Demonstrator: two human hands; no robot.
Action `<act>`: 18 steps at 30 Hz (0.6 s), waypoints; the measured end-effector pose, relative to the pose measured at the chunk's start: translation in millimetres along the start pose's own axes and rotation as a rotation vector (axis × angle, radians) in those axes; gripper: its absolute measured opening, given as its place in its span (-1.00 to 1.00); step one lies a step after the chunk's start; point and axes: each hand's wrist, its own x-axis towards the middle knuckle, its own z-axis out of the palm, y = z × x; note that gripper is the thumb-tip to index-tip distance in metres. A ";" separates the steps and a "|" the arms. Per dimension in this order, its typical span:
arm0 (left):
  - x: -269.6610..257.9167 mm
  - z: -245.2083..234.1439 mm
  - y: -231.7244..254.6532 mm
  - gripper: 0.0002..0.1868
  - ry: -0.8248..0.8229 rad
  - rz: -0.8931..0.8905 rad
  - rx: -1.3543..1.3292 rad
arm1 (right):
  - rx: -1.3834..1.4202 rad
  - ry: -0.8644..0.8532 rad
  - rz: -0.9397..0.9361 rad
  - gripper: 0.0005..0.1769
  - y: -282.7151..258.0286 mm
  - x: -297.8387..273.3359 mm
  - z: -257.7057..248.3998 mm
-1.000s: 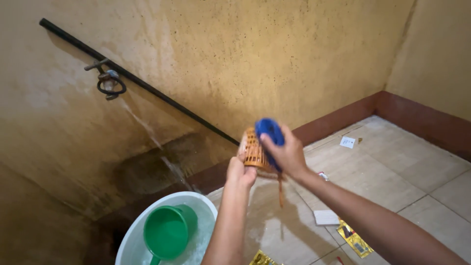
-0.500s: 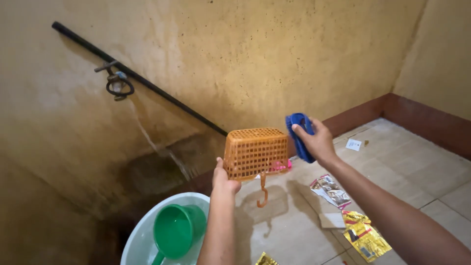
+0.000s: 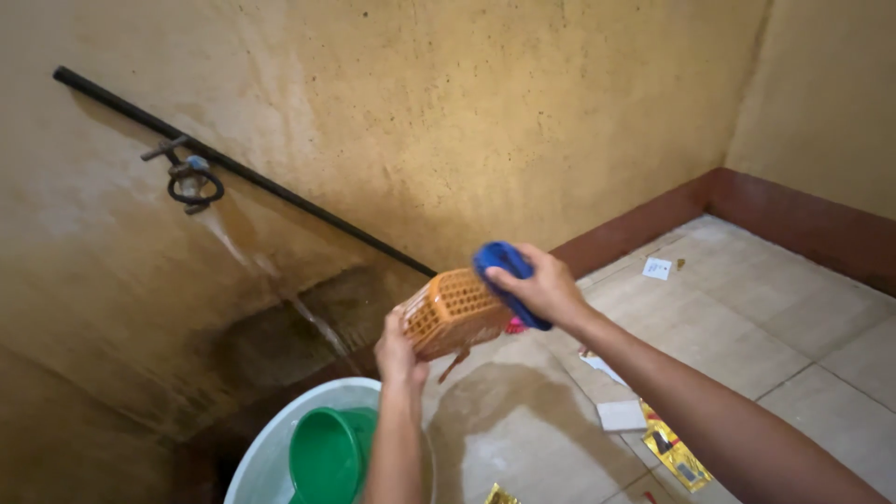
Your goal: Cleaning a plastic basket using a brush and water in a bathroom setting.
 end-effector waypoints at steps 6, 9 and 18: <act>14.1 -4.1 -21.1 -0.68 0.087 0.038 0.121 | -0.063 -0.011 0.063 -0.28 -16.9 -8.1 11.7; 12.2 -10.6 -21.3 -0.69 0.054 0.068 0.119 | -0.026 -0.018 0.061 -0.28 -12.9 -12.1 11.8; 29.1 -10.6 -35.0 -0.65 0.187 0.093 0.090 | 0.014 0.041 0.037 -0.32 -30.0 -36.5 24.4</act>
